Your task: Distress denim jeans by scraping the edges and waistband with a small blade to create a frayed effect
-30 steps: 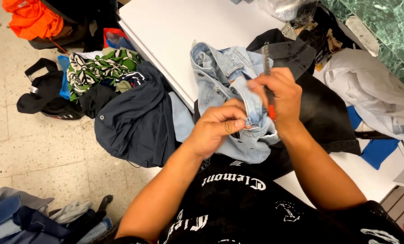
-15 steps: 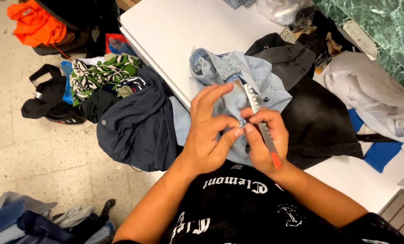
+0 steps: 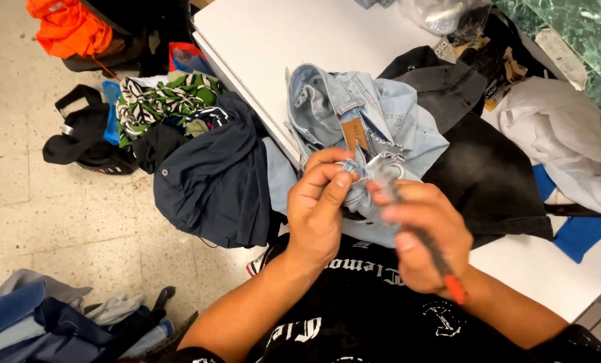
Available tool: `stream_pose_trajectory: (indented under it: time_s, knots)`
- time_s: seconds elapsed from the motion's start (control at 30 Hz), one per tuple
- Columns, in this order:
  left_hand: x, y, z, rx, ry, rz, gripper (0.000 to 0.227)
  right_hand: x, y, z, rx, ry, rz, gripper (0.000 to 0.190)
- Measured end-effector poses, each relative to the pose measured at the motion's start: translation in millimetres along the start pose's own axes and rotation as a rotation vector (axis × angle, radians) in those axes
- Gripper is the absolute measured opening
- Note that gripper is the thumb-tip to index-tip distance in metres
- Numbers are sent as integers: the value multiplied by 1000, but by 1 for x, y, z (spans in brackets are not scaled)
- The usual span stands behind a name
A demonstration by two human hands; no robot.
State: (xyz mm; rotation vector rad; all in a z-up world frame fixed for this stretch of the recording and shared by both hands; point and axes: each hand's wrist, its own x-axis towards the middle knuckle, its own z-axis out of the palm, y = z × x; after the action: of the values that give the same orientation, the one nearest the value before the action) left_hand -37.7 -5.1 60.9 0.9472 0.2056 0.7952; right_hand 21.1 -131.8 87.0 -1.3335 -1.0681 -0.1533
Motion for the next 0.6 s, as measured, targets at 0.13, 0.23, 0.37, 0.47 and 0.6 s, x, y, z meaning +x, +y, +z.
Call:
stream_pose_trajectory:
  time_s: [0.13,0.23,0.37,0.47,0.6]
  knots:
    - [0,10,16,-160,18,-86,24,2,6,1,-13,-17,-97,17]
    - [-1,14,17,-225,-72,-98,25,-3,12,1,-30,77,-154,11]
    - [4,33,19,-15,-218,5,29,-5,15,-3,78,131,-226,19]
    - [5,47,22,184,-294,72,27,-7,19,-9,67,120,-268,19]
    - [3,46,20,210,-361,81,25,-8,28,-17,49,99,-320,17]
